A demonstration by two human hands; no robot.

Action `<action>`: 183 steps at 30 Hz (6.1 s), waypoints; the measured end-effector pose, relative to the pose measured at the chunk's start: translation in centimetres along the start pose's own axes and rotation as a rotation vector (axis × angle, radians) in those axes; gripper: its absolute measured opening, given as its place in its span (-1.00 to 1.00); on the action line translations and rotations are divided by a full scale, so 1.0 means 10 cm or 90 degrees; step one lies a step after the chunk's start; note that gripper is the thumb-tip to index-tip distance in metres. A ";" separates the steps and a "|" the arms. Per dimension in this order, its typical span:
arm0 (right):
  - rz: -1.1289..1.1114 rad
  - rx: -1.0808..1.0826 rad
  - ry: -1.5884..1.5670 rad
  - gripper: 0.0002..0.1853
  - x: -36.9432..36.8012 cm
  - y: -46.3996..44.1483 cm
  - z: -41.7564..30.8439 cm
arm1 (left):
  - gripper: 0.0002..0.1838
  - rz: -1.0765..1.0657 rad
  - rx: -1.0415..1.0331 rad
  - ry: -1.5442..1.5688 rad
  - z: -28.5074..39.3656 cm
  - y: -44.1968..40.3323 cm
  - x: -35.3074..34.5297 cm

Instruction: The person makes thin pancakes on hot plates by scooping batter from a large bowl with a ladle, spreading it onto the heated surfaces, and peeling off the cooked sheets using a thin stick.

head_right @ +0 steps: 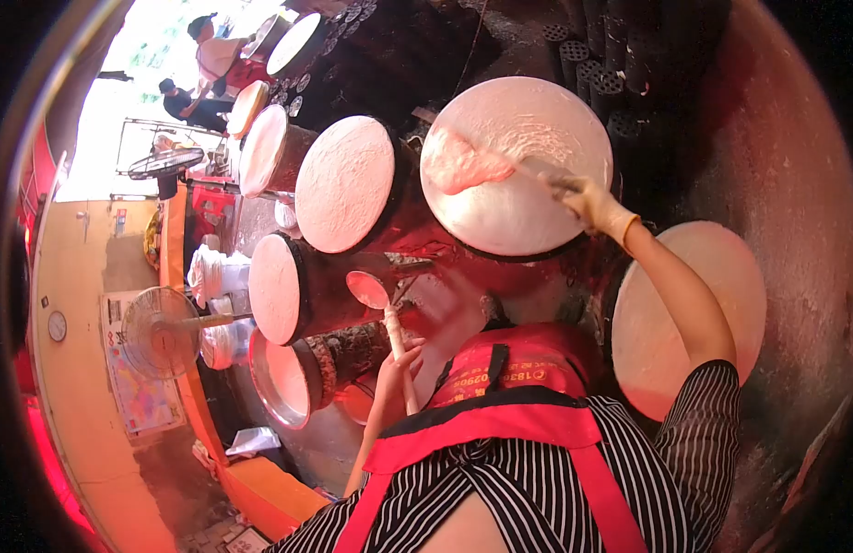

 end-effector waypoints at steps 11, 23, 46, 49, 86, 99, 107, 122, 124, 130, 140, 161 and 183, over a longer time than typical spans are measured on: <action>0.360 0.112 -0.293 -0.59 -0.55 1.03 0.92 | -0.68 -0.221 0.006 -0.111 0.24 -0.54 0.22; 0.291 0.206 -0.559 -0.90 -2.68 1.13 2.25 | -0.68 -0.398 -0.123 -0.154 -0.17 -1.46 1.85; 0.496 0.204 -0.553 -0.70 -3.40 -0.02 1.13 | -0.75 -0.297 -0.070 -0.096 -0.31 -0.94 2.83; 0.371 0.296 -0.646 -1.00 -3.47 -0.19 0.87 | -0.74 -0.311 -0.098 -0.088 -0.32 -0.86 2.58; 0.381 0.220 -0.386 -0.60 -1.60 0.88 1.45 | -0.82 -0.337 -0.029 -0.006 0.18 0.08 0.10; 0.371 0.157 -0.246 -0.60 -1.40 1.45 1.48 | -0.82 -0.464 -0.102 -0.080 0.46 -0.79 -0.52; 0.325 0.154 -0.423 -0.53 -1.97 1.00 1.67 | -0.92 -0.395 -0.026 -0.067 0.37 -1.27 -1.68; 0.552 0.220 0.140 -0.58 -2.52 1.14 1.65 | -0.92 -0.626 0.401 0.081 1.08 -1.01 0.02; 0.559 0.303 0.081 -0.59 -2.41 1.08 1.82 | -0.92 -0.622 0.280 0.005 1.03 -1.11 0.19; 0.540 0.116 0.100 -0.54 -2.83 1.20 2.09 | -0.89 -0.591 0.257 0.022 1.07 -0.95 0.39; 0.928 0.141 0.513 -0.62 -0.71 1.66 1.44 | -0.84 -0.546 0.315 0.098 0.88 0.10 -0.08; 1.238 0.281 -0.218 -0.82 0.49 5.37 2.39 | -0.80 -0.788 0.499 -0.028 0.61 0.76 -2.06; 1.844 -0.315 -1.133 -0.70 -3.58 8.83 9.22 | -0.61 -0.934 0.510 0.004 0.34 2.77 -3.08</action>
Point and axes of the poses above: each hand's wrist, its own y-axis away from the middle knuckle, its own x-axis out of the back of the hand, z = x × y, the point moved 5 cm from there along -y, towards the middle knuckle, and after that the axes turned 8 degrees about -x, right-handed, at the moved point
